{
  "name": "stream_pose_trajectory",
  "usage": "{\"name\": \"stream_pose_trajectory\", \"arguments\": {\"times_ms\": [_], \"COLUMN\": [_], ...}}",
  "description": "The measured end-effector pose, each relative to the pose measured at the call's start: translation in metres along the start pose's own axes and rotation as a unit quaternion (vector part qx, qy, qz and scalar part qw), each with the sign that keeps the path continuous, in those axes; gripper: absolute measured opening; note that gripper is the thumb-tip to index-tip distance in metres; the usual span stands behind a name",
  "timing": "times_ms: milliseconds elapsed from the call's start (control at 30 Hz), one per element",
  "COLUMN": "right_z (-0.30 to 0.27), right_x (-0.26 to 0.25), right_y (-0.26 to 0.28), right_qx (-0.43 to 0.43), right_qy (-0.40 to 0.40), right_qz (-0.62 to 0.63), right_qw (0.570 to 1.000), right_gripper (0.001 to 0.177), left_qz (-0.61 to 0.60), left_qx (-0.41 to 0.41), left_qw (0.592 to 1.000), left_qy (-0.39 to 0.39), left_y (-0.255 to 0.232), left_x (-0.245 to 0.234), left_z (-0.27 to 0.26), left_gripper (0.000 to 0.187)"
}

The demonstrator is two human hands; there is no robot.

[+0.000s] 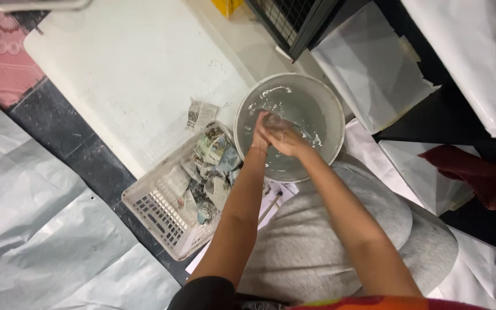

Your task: The person washes a small cup and a glass in a bucket of water, then dries them with a maroon cloth. The person places the dried items on a nearby shelf.

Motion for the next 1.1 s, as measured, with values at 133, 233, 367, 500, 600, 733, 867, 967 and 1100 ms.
{"name": "stream_pose_trajectory", "arguments": {"times_ms": [133,233,367,500,600,733,867,967,1100], "right_z": [-0.003,0.012,0.025,0.038,0.044,0.043,0.016,0.012,0.019], "right_x": [0.011,0.016,0.025,0.023,0.026,0.022,0.003,0.01,0.002], "right_y": [0.004,-0.003,-0.04,-0.044,-0.051,-0.059,-0.047,-0.038,-0.033], "right_qx": [-0.05,-0.046,0.012,-0.116,-0.08,-0.059,-0.083,-0.1,-0.125], "right_qy": [-0.107,-0.133,-0.055,-0.085,-0.086,-0.137,-0.284,-0.257,-0.263], "right_qz": [-0.187,-0.176,0.258,0.81,0.876,0.816,0.45,0.419,0.455], "right_qw": [0.975,0.974,0.964,0.569,0.468,0.558,0.843,0.865,0.841], "right_gripper": [0.086,0.08,0.065,0.051,0.044,0.039,0.031,0.026,0.026], "left_qz": [0.047,-0.006,-0.025,-0.041,-0.042,-0.036,0.015,-0.04,-0.005], "left_qx": [-0.054,-0.106,-0.02,0.03,0.031,-0.022,-0.067,-0.053,0.007], "left_qw": [0.996,0.991,0.999,0.999,0.999,0.999,0.996,0.997,1.0], "left_qy": [-0.06,-0.076,-0.033,0.008,0.004,0.002,0.051,0.025,-0.024], "left_y": [0.003,0.013,0.002,-0.011,-0.005,0.008,0.011,0.006,0.004], "left_x": [-0.003,0.001,0.02,0.042,0.04,0.037,0.044,0.029,0.016], "left_z": [0.0,-0.009,-0.017,-0.01,-0.013,-0.013,-0.002,0.0,-0.003], "left_gripper": [0.041,0.036,0.034,0.031,0.033,0.041,0.04,0.043,0.04]}}
Point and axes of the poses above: each hand's wrist, its own z-axis towards the middle knuckle, its own x-axis out of the palm, y = z × x, the point moved 9 cm from there along z, towards the middle knuckle, and after that the axes turned 11 degrees about y, right-handed, at the moved point
